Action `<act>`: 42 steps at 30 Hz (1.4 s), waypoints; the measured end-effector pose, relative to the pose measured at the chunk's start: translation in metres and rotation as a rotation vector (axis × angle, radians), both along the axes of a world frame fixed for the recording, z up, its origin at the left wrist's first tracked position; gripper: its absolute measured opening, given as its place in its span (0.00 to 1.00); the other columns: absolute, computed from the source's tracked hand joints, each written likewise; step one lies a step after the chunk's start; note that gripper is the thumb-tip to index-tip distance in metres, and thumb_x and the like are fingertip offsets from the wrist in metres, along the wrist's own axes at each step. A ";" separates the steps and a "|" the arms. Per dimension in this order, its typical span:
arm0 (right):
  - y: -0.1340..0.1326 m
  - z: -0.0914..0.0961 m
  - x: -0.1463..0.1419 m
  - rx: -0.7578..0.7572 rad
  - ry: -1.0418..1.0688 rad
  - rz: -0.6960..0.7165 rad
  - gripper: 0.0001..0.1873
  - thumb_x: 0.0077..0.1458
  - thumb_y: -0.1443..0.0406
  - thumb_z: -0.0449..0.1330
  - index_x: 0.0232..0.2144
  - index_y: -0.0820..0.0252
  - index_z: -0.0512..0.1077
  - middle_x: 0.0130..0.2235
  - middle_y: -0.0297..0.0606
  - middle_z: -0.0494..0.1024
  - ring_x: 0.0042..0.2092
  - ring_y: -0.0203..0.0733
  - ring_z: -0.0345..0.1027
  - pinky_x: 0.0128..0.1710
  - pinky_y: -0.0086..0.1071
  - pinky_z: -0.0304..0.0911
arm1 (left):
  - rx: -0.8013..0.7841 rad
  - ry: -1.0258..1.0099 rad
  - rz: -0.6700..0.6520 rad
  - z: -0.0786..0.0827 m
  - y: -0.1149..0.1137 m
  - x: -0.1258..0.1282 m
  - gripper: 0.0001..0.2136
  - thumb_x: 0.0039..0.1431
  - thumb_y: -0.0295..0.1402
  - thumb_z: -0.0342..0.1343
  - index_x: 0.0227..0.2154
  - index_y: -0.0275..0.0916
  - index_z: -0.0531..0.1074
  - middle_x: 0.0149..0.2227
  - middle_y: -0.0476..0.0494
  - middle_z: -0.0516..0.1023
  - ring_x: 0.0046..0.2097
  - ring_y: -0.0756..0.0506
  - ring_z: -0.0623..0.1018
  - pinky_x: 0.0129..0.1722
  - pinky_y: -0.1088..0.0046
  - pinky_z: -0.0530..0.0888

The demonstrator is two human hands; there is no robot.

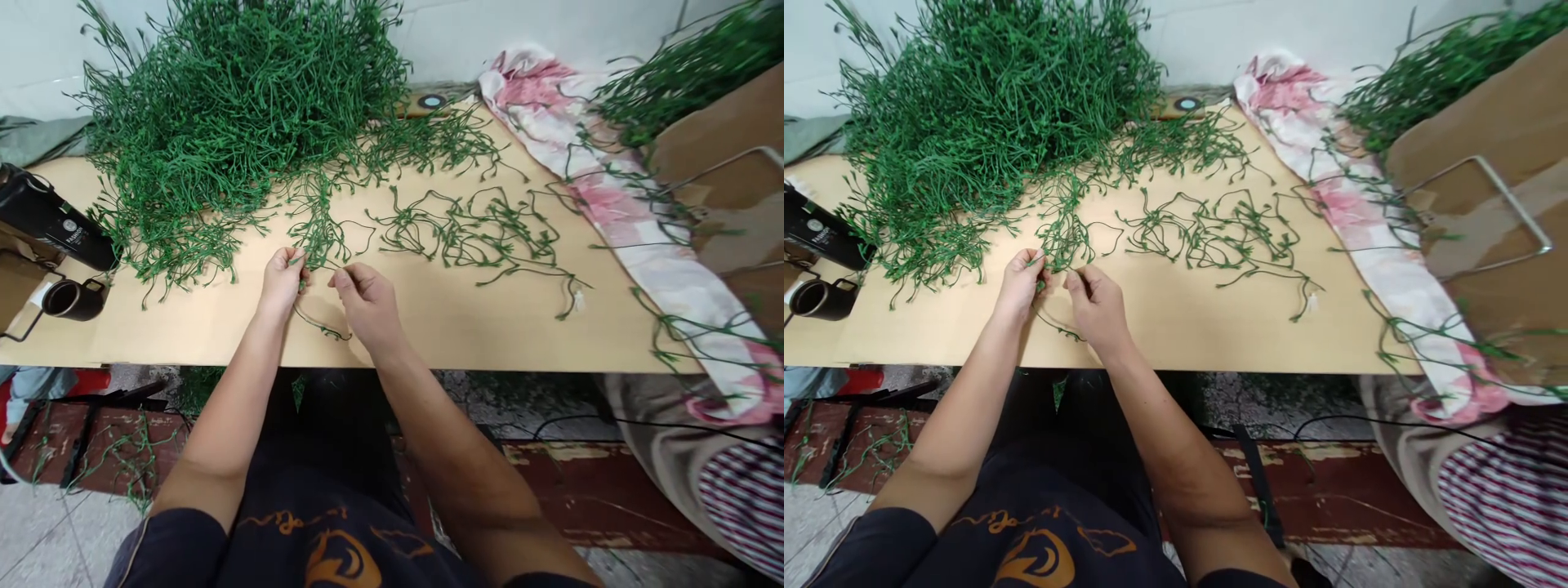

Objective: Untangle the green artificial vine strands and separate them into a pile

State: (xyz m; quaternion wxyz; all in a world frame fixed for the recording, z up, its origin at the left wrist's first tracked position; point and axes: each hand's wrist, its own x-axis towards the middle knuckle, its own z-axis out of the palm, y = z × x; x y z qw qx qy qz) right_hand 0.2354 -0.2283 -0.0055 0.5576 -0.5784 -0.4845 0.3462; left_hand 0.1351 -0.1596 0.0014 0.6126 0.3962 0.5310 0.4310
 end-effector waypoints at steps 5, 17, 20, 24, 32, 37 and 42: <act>-0.007 -0.011 -0.008 -0.005 0.012 -0.024 0.13 0.55 0.59 0.51 0.26 0.61 0.67 0.23 0.31 0.63 0.25 0.30 0.55 0.27 0.28 0.53 | -0.008 0.006 0.021 0.000 0.002 -0.002 0.07 0.54 0.30 0.52 0.26 0.38 0.60 0.21 0.55 0.67 0.20 0.57 0.67 0.20 0.86 0.64; -0.043 0.000 -0.034 0.552 -0.683 -0.003 0.12 0.54 0.72 0.48 0.20 0.58 0.59 0.21 0.36 0.64 0.27 0.37 0.55 0.27 0.32 0.54 | -0.016 -0.112 0.168 0.000 0.011 0.000 0.07 0.56 0.23 0.47 0.24 0.37 0.57 0.20 0.56 0.65 0.19 0.58 0.64 0.19 0.85 0.59; -0.054 0.017 -0.027 0.680 -0.680 0.137 0.09 0.51 0.74 0.49 0.22 0.58 0.59 0.21 0.36 0.64 0.27 0.37 0.54 0.27 0.32 0.55 | 0.009 -0.135 0.231 0.001 0.017 -0.005 0.08 0.60 0.26 0.44 0.25 0.38 0.56 0.18 0.57 0.63 0.18 0.58 0.63 0.18 0.85 0.59; -0.031 0.020 0.032 0.278 -0.699 -0.200 0.08 0.55 0.68 0.48 0.26 0.59 0.64 0.27 0.41 0.69 0.30 0.41 0.61 0.31 0.36 0.60 | 0.078 -0.065 0.080 0.001 0.010 -0.009 0.09 0.58 0.23 0.48 0.23 0.37 0.58 0.20 0.55 0.67 0.18 0.60 0.63 0.17 0.86 0.59; 0.008 0.009 0.057 -0.021 -0.664 -0.186 0.18 0.54 0.59 0.53 0.44 0.63 0.67 0.48 0.55 0.67 0.47 0.50 0.62 0.46 0.44 0.59 | 0.115 0.001 -0.003 -0.006 0.003 -0.005 0.06 0.52 0.22 0.54 0.24 0.36 0.63 0.21 0.54 0.70 0.17 0.59 0.62 0.19 0.84 0.61; 0.023 0.005 0.003 -0.079 -0.512 0.071 0.07 0.53 0.62 0.54 0.28 0.60 0.66 0.29 0.39 0.71 0.33 0.40 0.63 0.36 0.34 0.58 | 0.188 0.069 -0.060 -0.010 0.001 -0.005 0.06 0.52 0.23 0.53 0.22 0.35 0.65 0.18 0.56 0.65 0.18 0.59 0.61 0.19 0.84 0.59; 0.021 0.000 -0.004 -0.060 -0.451 0.026 0.09 0.54 0.66 0.49 0.22 0.57 0.57 0.26 0.37 0.68 0.30 0.38 0.60 0.34 0.33 0.54 | 0.275 0.133 -0.069 -0.018 0.004 -0.004 0.09 0.51 0.22 0.52 0.19 0.36 0.62 0.16 0.57 0.62 0.20 0.57 0.61 0.22 0.83 0.59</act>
